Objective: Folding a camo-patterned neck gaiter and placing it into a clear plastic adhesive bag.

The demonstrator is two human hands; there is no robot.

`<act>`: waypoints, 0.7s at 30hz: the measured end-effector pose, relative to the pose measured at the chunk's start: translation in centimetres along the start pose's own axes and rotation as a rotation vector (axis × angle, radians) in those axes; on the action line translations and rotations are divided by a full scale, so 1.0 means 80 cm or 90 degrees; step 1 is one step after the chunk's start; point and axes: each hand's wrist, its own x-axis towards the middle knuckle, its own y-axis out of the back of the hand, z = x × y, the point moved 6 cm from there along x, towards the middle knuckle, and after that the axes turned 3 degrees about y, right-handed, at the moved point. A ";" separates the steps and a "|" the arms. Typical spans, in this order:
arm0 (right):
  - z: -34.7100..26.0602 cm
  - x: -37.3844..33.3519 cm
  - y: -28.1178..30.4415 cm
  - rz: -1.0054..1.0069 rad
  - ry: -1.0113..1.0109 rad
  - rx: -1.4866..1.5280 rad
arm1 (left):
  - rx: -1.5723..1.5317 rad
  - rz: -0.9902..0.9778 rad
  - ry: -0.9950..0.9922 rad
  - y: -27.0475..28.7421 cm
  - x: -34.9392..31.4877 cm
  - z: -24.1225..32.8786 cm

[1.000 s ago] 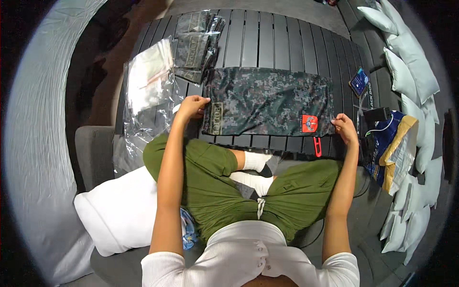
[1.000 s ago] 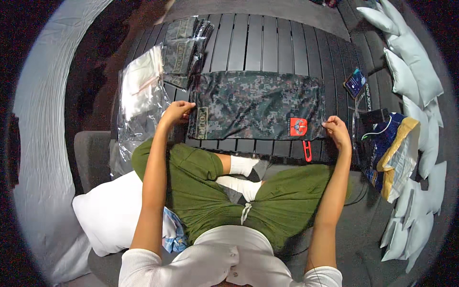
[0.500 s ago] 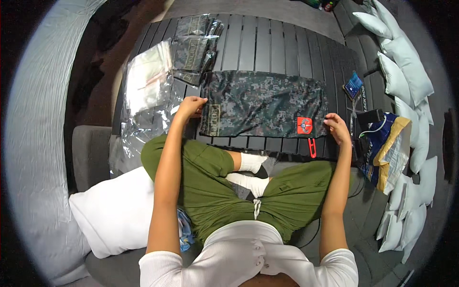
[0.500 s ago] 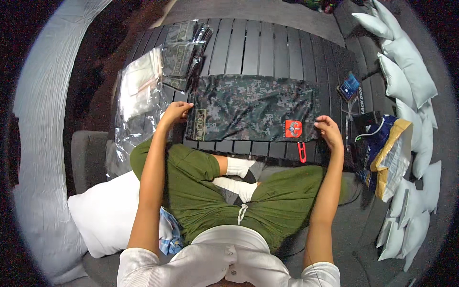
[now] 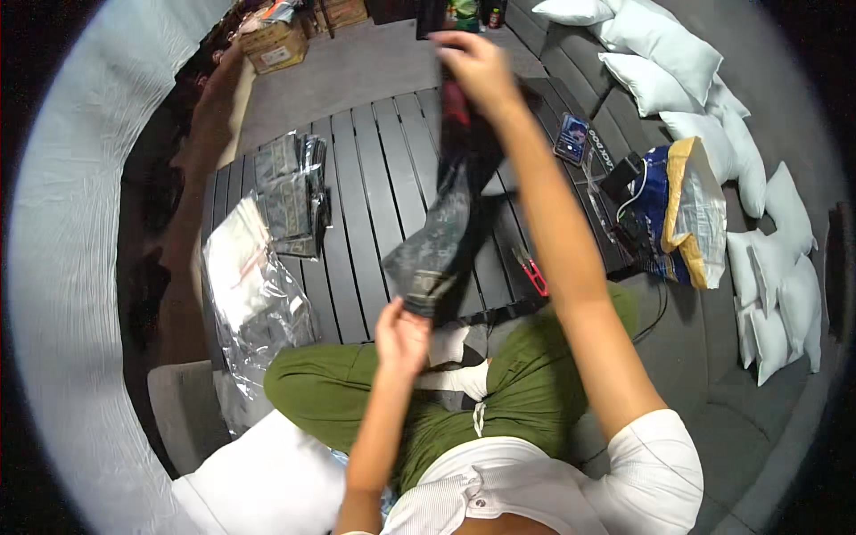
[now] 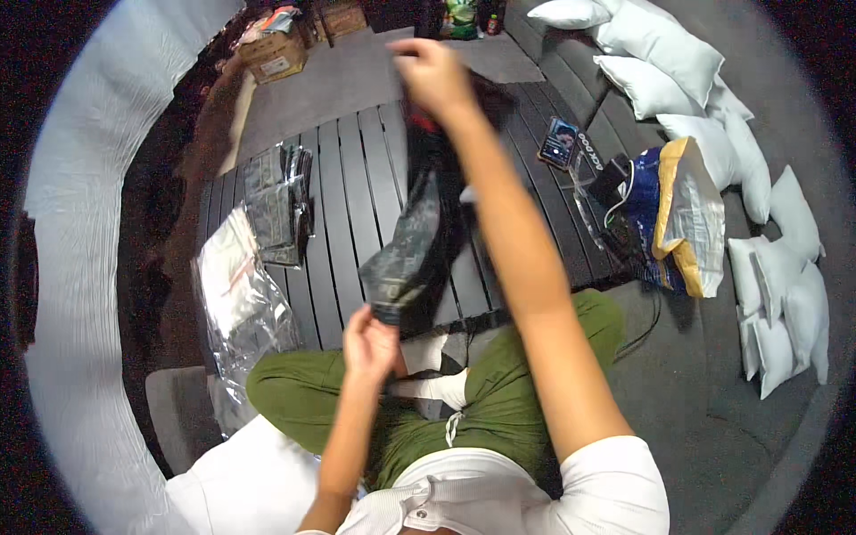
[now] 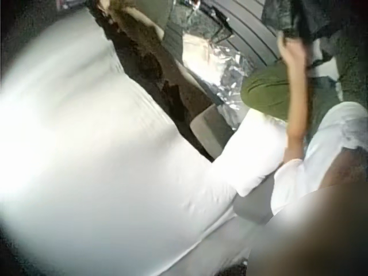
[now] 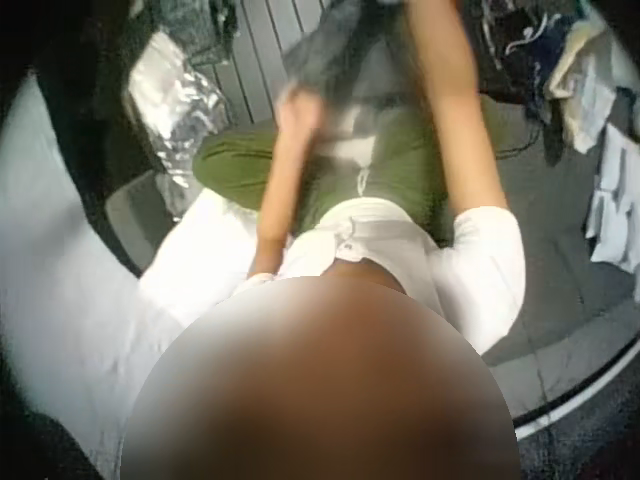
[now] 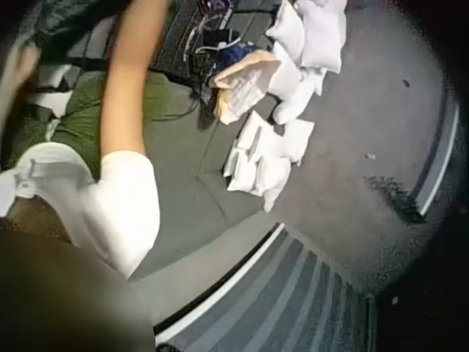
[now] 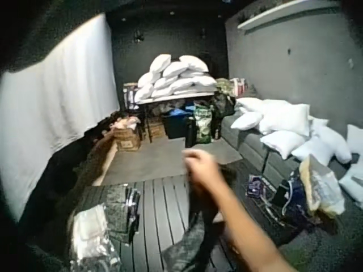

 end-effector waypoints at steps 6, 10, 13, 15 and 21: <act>-0.118 -0.127 -0.264 -0.544 0.262 -0.262 | 0.031 -0.296 0.375 0.036 0.038 -0.218; -0.102 -0.311 -0.241 -0.853 0.193 0.070 | 0.677 -0.321 0.303 0.059 0.045 -0.185; -0.054 -0.343 -0.106 -0.666 -0.002 0.212 | 1.321 -0.331 -0.189 0.051 0.030 -0.078; 0.013 -0.350 -0.022 -0.537 -0.291 0.048 | 1.154 -0.145 -0.049 0.021 0.003 0.015; 0.147 -0.336 0.124 -0.079 -0.378 -0.323 | 1.331 0.285 -0.511 0.015 0.021 0.232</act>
